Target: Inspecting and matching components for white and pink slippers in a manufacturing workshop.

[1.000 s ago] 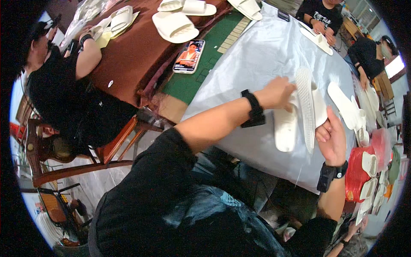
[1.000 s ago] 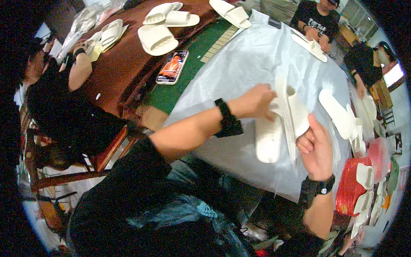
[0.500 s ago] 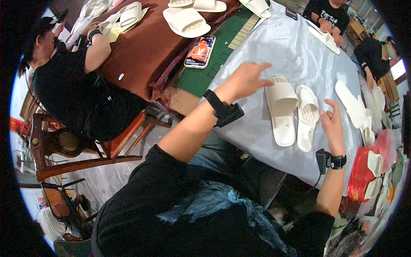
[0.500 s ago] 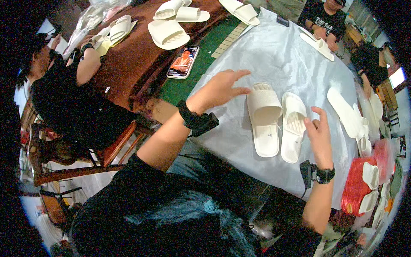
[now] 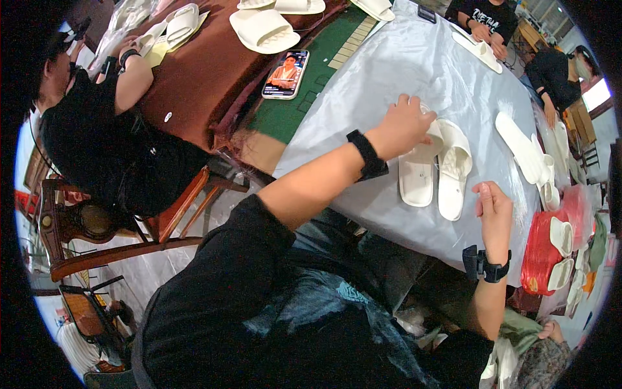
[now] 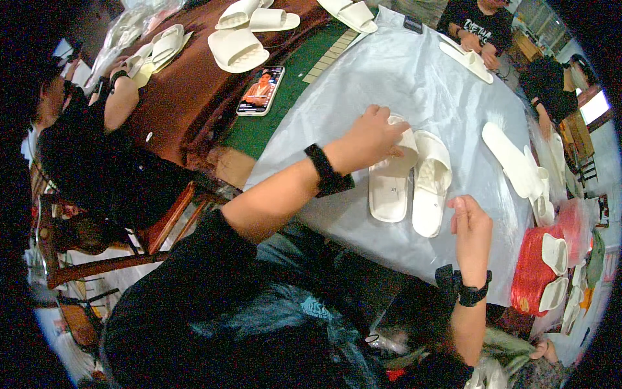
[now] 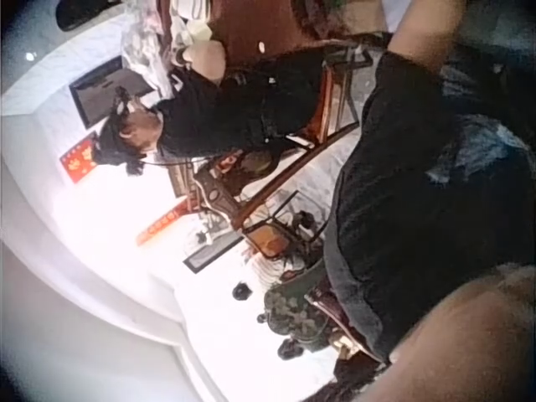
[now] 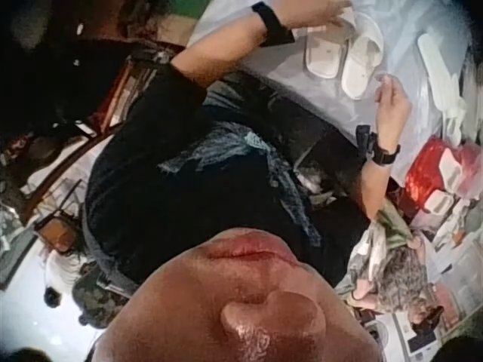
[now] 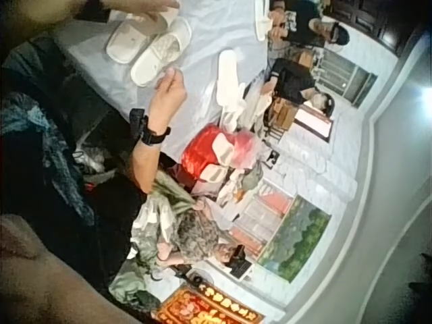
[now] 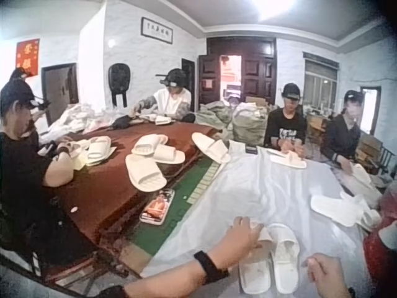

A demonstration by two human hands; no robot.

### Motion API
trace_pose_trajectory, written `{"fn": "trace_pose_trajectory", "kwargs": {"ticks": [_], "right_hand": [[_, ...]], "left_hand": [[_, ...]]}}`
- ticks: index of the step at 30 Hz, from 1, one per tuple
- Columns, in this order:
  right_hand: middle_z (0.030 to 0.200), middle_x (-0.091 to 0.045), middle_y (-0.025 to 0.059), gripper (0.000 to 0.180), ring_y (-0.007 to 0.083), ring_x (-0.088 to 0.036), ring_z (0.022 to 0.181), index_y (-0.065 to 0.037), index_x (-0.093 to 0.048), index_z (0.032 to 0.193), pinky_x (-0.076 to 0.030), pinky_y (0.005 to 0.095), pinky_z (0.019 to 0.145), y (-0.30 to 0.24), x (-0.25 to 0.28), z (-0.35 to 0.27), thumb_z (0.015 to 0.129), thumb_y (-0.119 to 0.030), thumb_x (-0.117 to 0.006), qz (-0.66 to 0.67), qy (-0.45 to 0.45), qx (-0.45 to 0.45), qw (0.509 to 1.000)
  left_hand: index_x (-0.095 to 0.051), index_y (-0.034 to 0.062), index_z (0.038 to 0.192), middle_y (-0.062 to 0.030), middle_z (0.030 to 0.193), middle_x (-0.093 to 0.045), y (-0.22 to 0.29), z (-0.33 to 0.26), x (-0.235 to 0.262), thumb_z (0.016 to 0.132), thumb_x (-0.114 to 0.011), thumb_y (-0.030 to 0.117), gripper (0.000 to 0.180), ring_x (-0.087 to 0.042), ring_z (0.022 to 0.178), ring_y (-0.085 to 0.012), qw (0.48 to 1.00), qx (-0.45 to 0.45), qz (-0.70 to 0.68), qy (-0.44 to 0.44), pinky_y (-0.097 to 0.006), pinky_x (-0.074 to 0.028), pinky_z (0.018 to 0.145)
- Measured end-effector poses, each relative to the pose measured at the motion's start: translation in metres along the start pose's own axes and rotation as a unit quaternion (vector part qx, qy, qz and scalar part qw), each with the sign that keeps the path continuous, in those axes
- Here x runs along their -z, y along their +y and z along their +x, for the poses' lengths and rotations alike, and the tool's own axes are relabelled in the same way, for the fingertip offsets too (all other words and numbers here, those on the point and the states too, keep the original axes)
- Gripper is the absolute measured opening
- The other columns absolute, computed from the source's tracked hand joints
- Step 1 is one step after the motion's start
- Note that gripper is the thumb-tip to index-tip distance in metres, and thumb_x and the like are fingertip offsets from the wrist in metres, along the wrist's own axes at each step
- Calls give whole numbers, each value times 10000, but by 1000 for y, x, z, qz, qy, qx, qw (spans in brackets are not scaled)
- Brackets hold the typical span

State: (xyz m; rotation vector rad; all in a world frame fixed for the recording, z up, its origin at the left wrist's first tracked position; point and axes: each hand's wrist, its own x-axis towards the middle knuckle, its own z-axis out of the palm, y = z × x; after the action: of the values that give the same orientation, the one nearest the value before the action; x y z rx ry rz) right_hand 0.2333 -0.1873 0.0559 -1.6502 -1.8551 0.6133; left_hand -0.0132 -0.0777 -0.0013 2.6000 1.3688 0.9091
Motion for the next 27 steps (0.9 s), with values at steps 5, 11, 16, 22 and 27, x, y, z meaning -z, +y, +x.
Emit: {"fn": "trace_pose_trajectory", "kwargs": {"ticks": [5, 11, 16, 22, 27], "right_hand": [[632, -606, 168, 282, 301, -584, 569, 29, -614, 860, -427, 360, 542, 2, -7, 3, 984, -200, -508, -135, -1, 16, 991], [827, -646, 224, 165, 436, -620, 811, -5, -586, 912, -485, 465, 664, -11, -35, -3, 853, -153, -627, -120, -108, 59, 985], [809, -641, 232, 160, 429, -623, 814, 11, -589, 911, -490, 465, 659, -34, -49, -11, 823, -108, -649, -67, -117, 17, 991], [791, -588, 200, 147, 386, -596, 735, 27, -600, 953, -483, 415, 675, -55, -48, -25, 833, -45, -645, 4, -121, 30, 992], [843, -574, 131, 88, 321, -572, 807, 12, -616, 900, -476, 396, 684, -50, -50, -37, 819, 2, -651, -14, -1, 181, 983]], "left_hand": [[-526, 109, 1311, -162, 877, -637, 58, -33, 34, 821, -687, 216, 527, -638, 769, -352, 981, -77, -155, 87, -442, -504, 644], [-452, 122, 1346, -132, 762, -645, 105, -69, 39, 848, -664, 210, 548, -653, 691, -340, 973, -80, -217, -4, -447, -502, 577], [-579, 100, 1168, -120, 743, -648, 97, -75, 29, 849, -663, 176, 339, -650, 670, -333, 956, -32, -286, 49, -429, -505, 575], [-656, 58, 968, -130, 736, -659, 74, -82, 29, 862, -652, 137, 133, -658, 654, -296, 963, 7, -253, 93, -383, -509, 575], [-624, -9, 891, -76, 662, -619, 63, -85, 37, 963, -576, 134, 166, -597, 605, -130, 891, 178, -415, -50, -288, -494, 582]]}}
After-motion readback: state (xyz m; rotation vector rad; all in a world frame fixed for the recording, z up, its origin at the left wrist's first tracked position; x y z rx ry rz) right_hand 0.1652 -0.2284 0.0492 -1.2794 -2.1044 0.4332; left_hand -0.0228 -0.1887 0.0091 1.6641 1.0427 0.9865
